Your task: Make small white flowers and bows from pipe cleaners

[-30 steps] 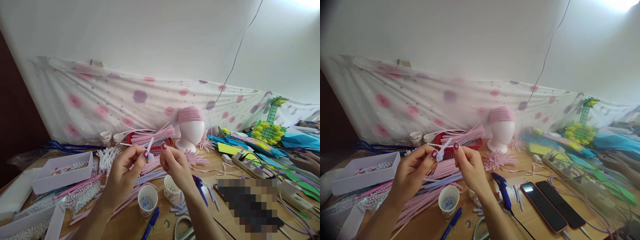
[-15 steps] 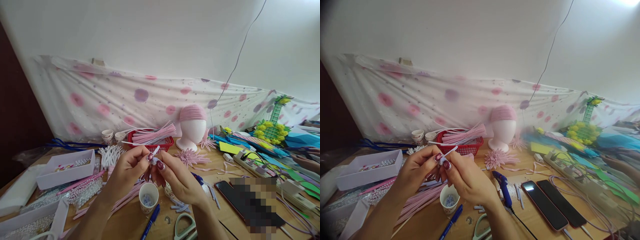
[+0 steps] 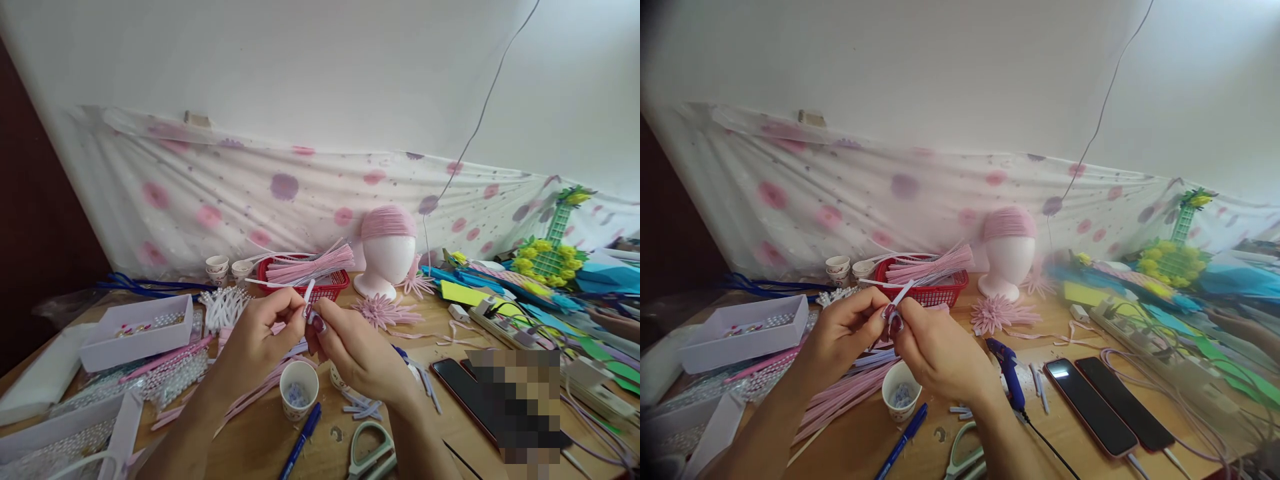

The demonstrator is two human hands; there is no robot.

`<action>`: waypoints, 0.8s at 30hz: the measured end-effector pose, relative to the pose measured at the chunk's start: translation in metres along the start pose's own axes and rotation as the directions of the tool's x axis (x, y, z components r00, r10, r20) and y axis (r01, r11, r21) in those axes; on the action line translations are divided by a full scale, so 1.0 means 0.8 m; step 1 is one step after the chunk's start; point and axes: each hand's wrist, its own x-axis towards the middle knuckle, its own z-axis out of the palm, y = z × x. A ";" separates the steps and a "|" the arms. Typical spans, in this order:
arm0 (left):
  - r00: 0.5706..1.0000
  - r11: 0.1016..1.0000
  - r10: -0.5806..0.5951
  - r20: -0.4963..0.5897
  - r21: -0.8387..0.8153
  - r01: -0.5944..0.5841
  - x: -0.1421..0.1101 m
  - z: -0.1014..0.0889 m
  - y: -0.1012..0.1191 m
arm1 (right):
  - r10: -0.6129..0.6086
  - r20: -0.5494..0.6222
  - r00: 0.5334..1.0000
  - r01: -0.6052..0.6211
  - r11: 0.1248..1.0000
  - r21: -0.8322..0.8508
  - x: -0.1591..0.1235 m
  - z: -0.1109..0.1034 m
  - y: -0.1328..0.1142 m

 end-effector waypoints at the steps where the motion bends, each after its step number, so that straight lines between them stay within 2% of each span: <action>1: 1.000 1.000 0.010 0.010 0.018 -0.010 0.000 -0.002 0.000 | -0.001 -0.008 1.000 0.001 1.000 0.030 0.001 0.002 0.001; 4: 0.997 0.995 0.062 0.036 0.082 -0.065 0.001 -0.009 0.002 | -0.006 -0.048 0.999 0.013 0.991 0.133 0.003 0.009 0.003; 7: 0.986 0.967 0.145 0.082 0.199 -0.159 -0.001 -0.019 0.006 | -0.008 -0.029 1.000 0.014 0.977 0.211 0.004 0.015 0.003; 11: 0.948 0.868 0.286 0.140 0.381 -0.318 -0.004 -0.030 0.011 | 0.004 0.019 1.000 -0.008 0.976 0.218 0.004 0.017 0.000; 14: 0.907 0.790 0.397 0.140 0.451 -0.415 -0.005 -0.030 0.010 | 0.024 0.038 0.999 -0.034 0.953 0.301 0.004 0.018 -0.001; 15: 0.901 0.782 0.416 0.120 0.458 -0.422 -0.005 -0.028 0.009 | 0.028 0.035 0.999 -0.039 0.939 0.341 0.004 0.019 -0.001; 17: 0.904 0.805 0.427 0.005 0.453 -0.383 -0.006 -0.023 0.007 | 0.047 -0.004 0.999 -0.041 0.916 0.398 0.004 0.022 0.001; 20: 0.872 0.844 0.452 -0.188 0.407 -0.350 -0.007 -0.016 0.006 | 0.094 -0.124 0.988 -0.045 0.937 0.347 0.006 0.027 0.002; 21: 0.855 0.832 0.478 -0.202 0.416 -0.367 -0.007 -0.014 0.006 | 0.103 -0.163 0.981 -0.050 0.954 0.297 0.006 0.029 0.002; 24: 0.802 0.734 0.577 -0.157 0.530 -0.424 -0.007 -0.013 0.006 | 0.100 -0.244 0.965 -0.073 0.990 0.117 0.006 0.032 0.002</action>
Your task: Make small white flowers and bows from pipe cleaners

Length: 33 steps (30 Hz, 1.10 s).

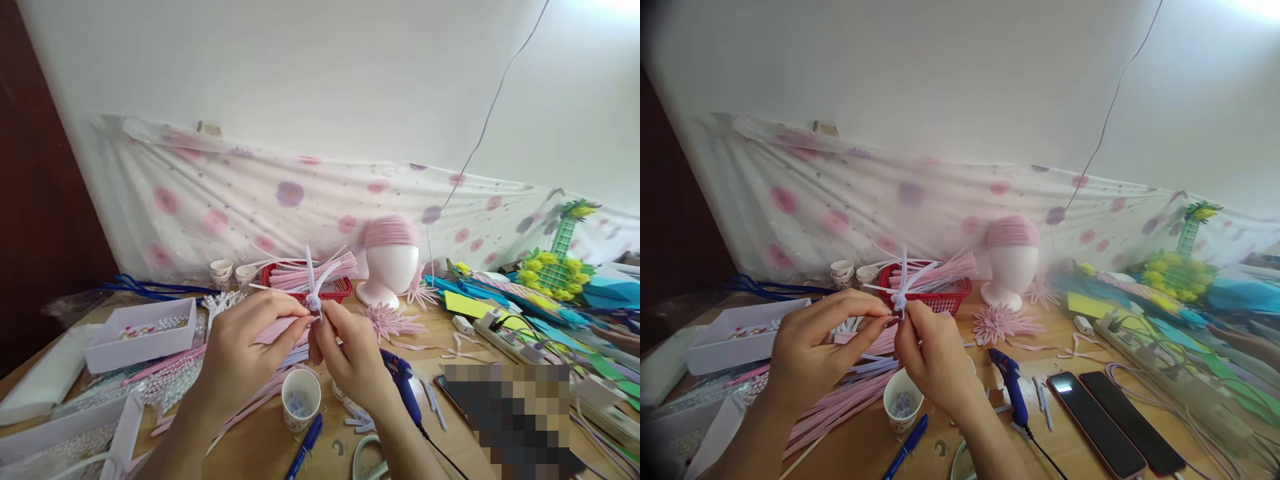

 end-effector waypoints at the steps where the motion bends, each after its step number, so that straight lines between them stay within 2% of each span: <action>1: 0.999 0.998 0.037 -0.015 0.047 -0.037 0.000 0.000 -0.001 | -0.009 -0.017 1.000 0.008 0.998 -0.060 -0.001 0.001 0.000; 4: 0.991 0.985 0.124 -0.045 0.130 -0.118 0.000 0.001 -0.004 | -0.070 -0.061 0.996 0.053 0.969 -0.242 -0.002 0.001 -0.001; 7: 0.986 0.975 0.164 0.016 0.147 -0.165 0.000 0.001 -0.006 | -0.182 -0.087 0.979 0.127 0.892 -0.434 -0.003 0.001 -0.002; 11: 0.987 0.981 0.126 0.097 0.138 -0.139 -0.001 0.001 -0.007 | -0.291 -0.037 0.956 0.211 0.770 -0.602 -0.005 0.001 -0.003; 15: 0.984 0.980 0.093 0.152 0.159 -0.117 -0.001 0.003 -0.006 | -0.313 -0.003 0.950 0.228 0.700 -0.677 -0.004 0.004 -0.002; 20: 0.967 0.967 0.071 0.243 0.220 -0.126 0.000 0.007 -0.002 | -0.298 -0.013 0.955 0.224 0.747 -0.626 -0.003 0.004 0.000; 23: 0.962 0.957 0.106 0.252 0.239 -0.168 0.001 0.010 -0.003 | -0.271 -0.027 0.962 0.213 0.808 -0.549 -0.004 0.002 0.000; 25: 0.965 0.952 0.140 0.223 0.237 -0.193 0.002 0.012 -0.005 | -0.227 -0.047 0.973 0.185 0.882 -0.433 -0.005 0.000 -0.002; 27: 0.972 0.959 0.157 0.177 0.209 -0.193 0.001 0.015 -0.007 | -0.159 -0.055 0.986 0.141 0.959 -0.247 -0.005 -0.002 -0.004; 30: 0.985 0.979 0.130 0.114 0.143 -0.146 0.000 0.019 -0.007 | -0.079 -0.032 0.996 0.078 0.997 -0.016 -0.005 -0.005 -0.007; 31: 0.987 0.982 0.112 0.111 0.141 -0.127 -0.001 0.019 -0.006 | -0.074 -0.029 0.997 0.074 0.997 -0.008 -0.004 -0.006 -0.006; 33: 0.987 0.977 0.081 0.139 0.185 -0.106 -0.001 0.018 -0.003 | -0.092 -0.027 0.995 0.089 0.991 -0.101 -0.003 -0.008 -0.004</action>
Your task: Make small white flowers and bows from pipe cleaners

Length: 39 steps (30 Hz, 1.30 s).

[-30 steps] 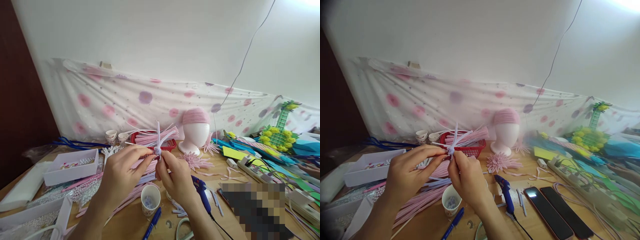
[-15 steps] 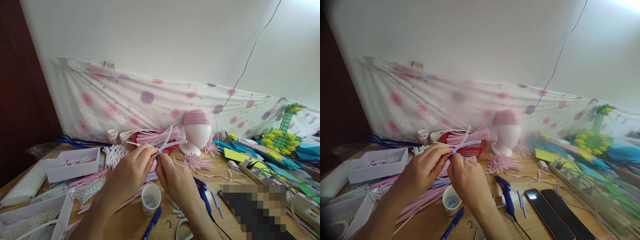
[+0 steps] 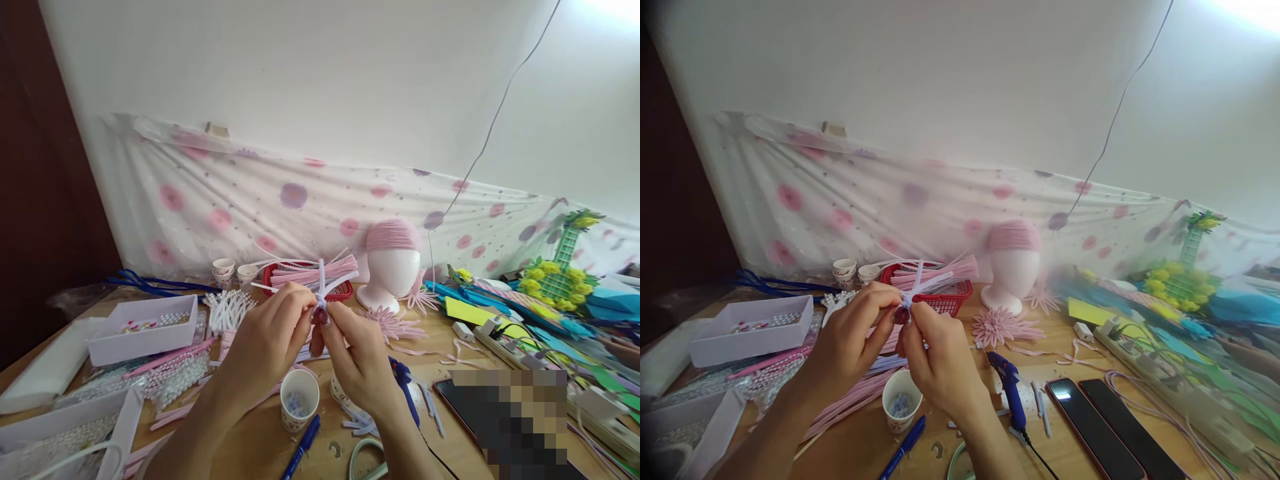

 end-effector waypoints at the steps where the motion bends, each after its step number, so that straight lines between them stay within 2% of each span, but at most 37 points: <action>1: 1.000 0.999 -0.005 0.025 0.038 0.004 0.000 -0.001 0.001 | -0.022 0.003 1.000 0.022 0.997 -0.071 0.001 0.000 0.002; 3: 0.997 0.993 -0.007 0.071 0.119 -0.001 -0.002 -0.004 0.001 | -0.069 0.020 0.997 0.071 0.980 -0.187 0.002 0.002 0.007; 6: 0.990 0.978 -0.024 0.136 0.209 -0.005 -0.005 -0.006 -0.003 | -0.094 0.038 0.995 0.101 0.967 -0.235 0.004 0.005 0.013; 8: 0.986 0.973 -0.033 0.162 0.232 -0.006 -0.006 -0.005 -0.006 | -0.050 0.028 0.998 0.054 0.985 -0.165 0.004 0.006 0.013; 12: 0.987 0.974 0.007 0.161 0.223 -0.044 -0.003 0.003 -0.007 | 0.138 -0.101 0.985 -0.124 0.984 0.129 0.002 0.005 0.007; 13: 0.985 0.973 0.025 0.168 0.223 -0.063 -0.003 0.006 -0.006 | 0.169 -0.131 0.977 -0.152 0.980 0.132 0.001 0.006 0.006; 15: 0.979 0.969 0.054 0.198 0.225 -0.099 -0.002 0.009 -0.002 | 0.188 -0.164 0.968 -0.185 0.982 0.034 0.001 0.008 0.005; 18: 0.973 0.963 0.081 0.216 0.236 -0.133 -0.005 0.012 0.003 | 0.215 -0.167 0.962 -0.225 0.973 -0.046 0.001 0.011 0.007; 23: 0.979 0.954 0.126 0.163 0.252 -0.164 -0.008 0.018 0.007 | 0.307 -0.152 0.939 -0.287 0.948 0.139 0.002 0.011 0.014; 28: 0.981 0.945 0.160 0.111 0.270 -0.184 -0.002 0.016 0.003 | 0.310 -0.087 0.947 -0.269 0.909 0.319 0.004 0.011 0.022; 30: 0.982 0.942 0.148 0.114 0.285 -0.175 0.000 0.011 0.003 | 0.287 -0.127 0.950 -0.244 0.929 0.277 0.005 0.013 0.022; 34: 0.984 0.940 0.078 0.159 0.316 -0.126 0.002 0.001 0.008 | 0.185 -0.199 0.962 -0.173 0.982 0.078 0.003 0.017 0.018; 36: 0.977 0.933 0.047 0.207 0.339 -0.117 0.001 -0.002 0.010 | 0.190 -0.171 0.967 -0.180 0.981 0.073 0.003 0.016 0.018; 39: 0.965 0.914 0.056 0.255 0.377 -0.152 0.001 -0.003 0.008 | 0.290 0.003 0.957 -0.277 0.913 0.301 0.003 0.011 0.019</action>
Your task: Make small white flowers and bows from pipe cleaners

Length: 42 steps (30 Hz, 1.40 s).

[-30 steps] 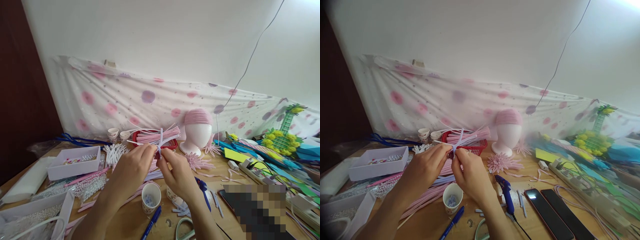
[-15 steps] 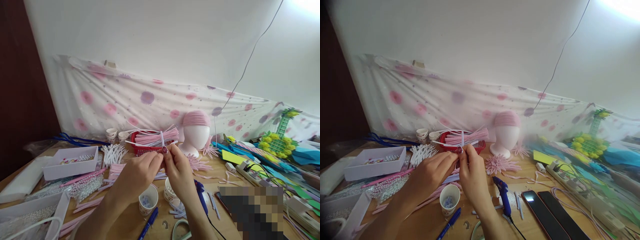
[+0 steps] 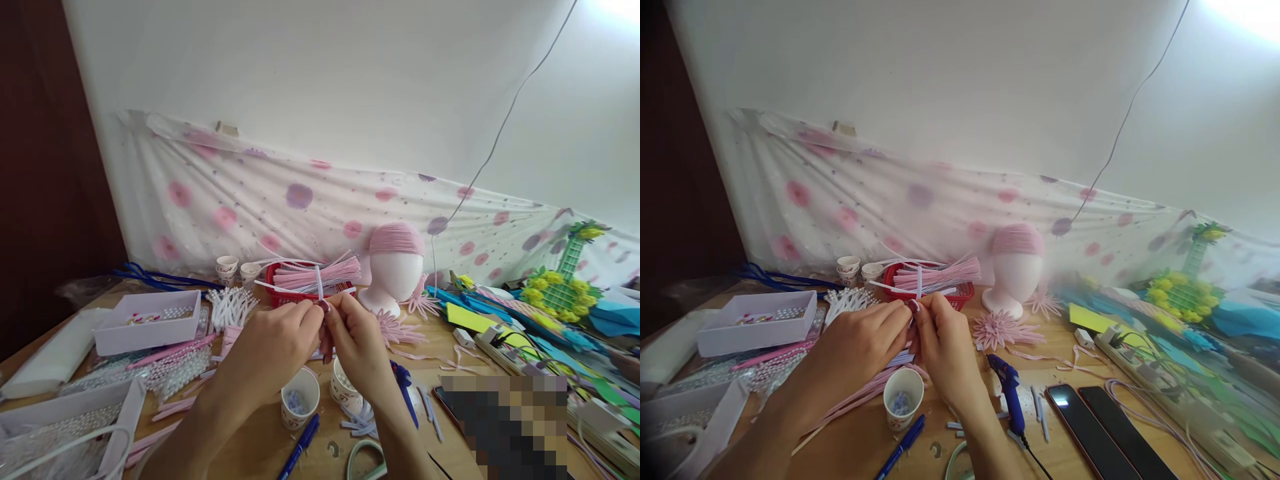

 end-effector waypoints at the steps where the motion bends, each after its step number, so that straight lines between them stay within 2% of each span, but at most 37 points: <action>1: 1.000 1.000 0.017 -0.006 0.014 -0.017 0.000 0.000 -0.001 | 0.047 0.064 0.997 -0.053 0.994 0.099 0.000 -0.003 0.000; 3: 0.998 0.998 0.052 -0.030 0.031 -0.051 0.000 0.001 -0.004 | 0.102 0.170 0.980 -0.142 0.961 0.239 0.001 -0.008 0.000; 5: 0.996 0.996 0.079 -0.052 0.038 -0.077 0.000 0.001 -0.004 | 0.116 0.214 0.970 -0.174 0.945 0.276 0.001 -0.012 0.000; 10: 0.993 0.995 0.082 -0.089 0.065 -0.077 0.001 0.000 0.000 | 0.014 0.053 0.998 -0.020 0.994 0.103 -0.002 -0.009 0.001; 14: 0.988 0.998 0.033 -0.151 0.051 -0.026 0.004 0.004 0.004 | -0.082 -0.091 0.993 0.077 0.996 -0.053 -0.004 0.001 -0.002; 18: 0.979 0.993 -0.029 -0.203 -0.120 0.005 0.003 0.011 0.004 | -0.181 -0.199 0.963 0.143 0.971 -0.192 -0.006 0.010 -0.004; 21: 0.976 0.908 -0.152 -0.156 -0.412 0.075 0.004 0.010 0.005 | -0.236 -0.261 0.936 0.176 0.956 -0.236 -0.008 0.015 -0.002; 22: 0.972 0.841 -0.208 -0.109 -0.527 0.121 0.005 0.009 0.005 | -0.256 -0.273 0.927 0.192 0.952 -0.240 -0.008 0.015 0.000; 24: 0.950 0.646 -0.311 0.026 -0.728 0.231 0.006 0.007 0.006 | -0.294 -0.283 0.913 0.231 0.944 -0.237 -0.010 0.016 0.003; 26: 0.906 0.376 -0.374 0.199 -0.860 0.345 0.008 0.007 0.007 | -0.320 -0.282 0.905 0.262 0.938 -0.226 -0.011 0.016 0.006; 27: 0.874 0.208 -0.383 0.299 -0.894 0.397 0.009 0.009 0.008 | -0.331 -0.282 0.901 0.273 0.936 -0.223 -0.012 0.016 0.007; 29: 0.809 -0.147 -0.330 0.487 -0.873 0.465 0.011 0.014 0.008 | -0.351 -0.287 0.892 0.292 0.929 -0.227 -0.013 0.015 0.007; 30: 0.787 -0.285 -0.285 0.547 -0.832 0.476 0.011 0.016 0.008 | -0.360 -0.283 0.889 0.302 0.925 -0.230 -0.013 0.015 0.006; 31: 0.774 -0.380 -0.246 0.584 -0.793 0.477 0.011 0.019 0.007 | -0.366 -0.274 0.889 0.309 0.923 -0.230 -0.013 0.014 0.004; 32: 0.772 -0.427 -0.218 0.597 -0.769 0.475 0.011 0.021 0.004 | -0.366 -0.261 0.893 0.313 0.923 -0.223 -0.013 0.013 0.002; 33: 0.779 -0.434 -0.200 0.595 -0.766 0.474 0.010 0.022 0.001 | -0.358 -0.245 0.901 0.311 0.927 -0.209 -0.012 0.012 -0.001; 37: 0.833 -0.362 -0.164 0.528 -0.818 0.447 0.003 0.020 -0.016 | -0.263 -0.197 0.945 0.253 0.965 -0.074 -0.011 0.009 -0.009; 39: 0.856 -0.316 -0.184 0.483 -0.854 0.414 0.000 0.016 -0.022 | -0.226 -0.193 0.955 0.227 0.974 -0.018 -0.011 0.007 -0.010; 40: 0.862 -0.253 -0.212 0.461 -0.878 0.407 -0.001 0.013 -0.022 | -0.213 -0.196 0.957 0.217 0.976 -0.004 -0.011 0.007 -0.010; 42: 0.866 -0.027 -0.273 0.418 -0.903 0.428 -0.002 0.006 -0.017 | -0.199 -0.196 0.960 0.204 0.979 0.006 -0.011 0.007 -0.009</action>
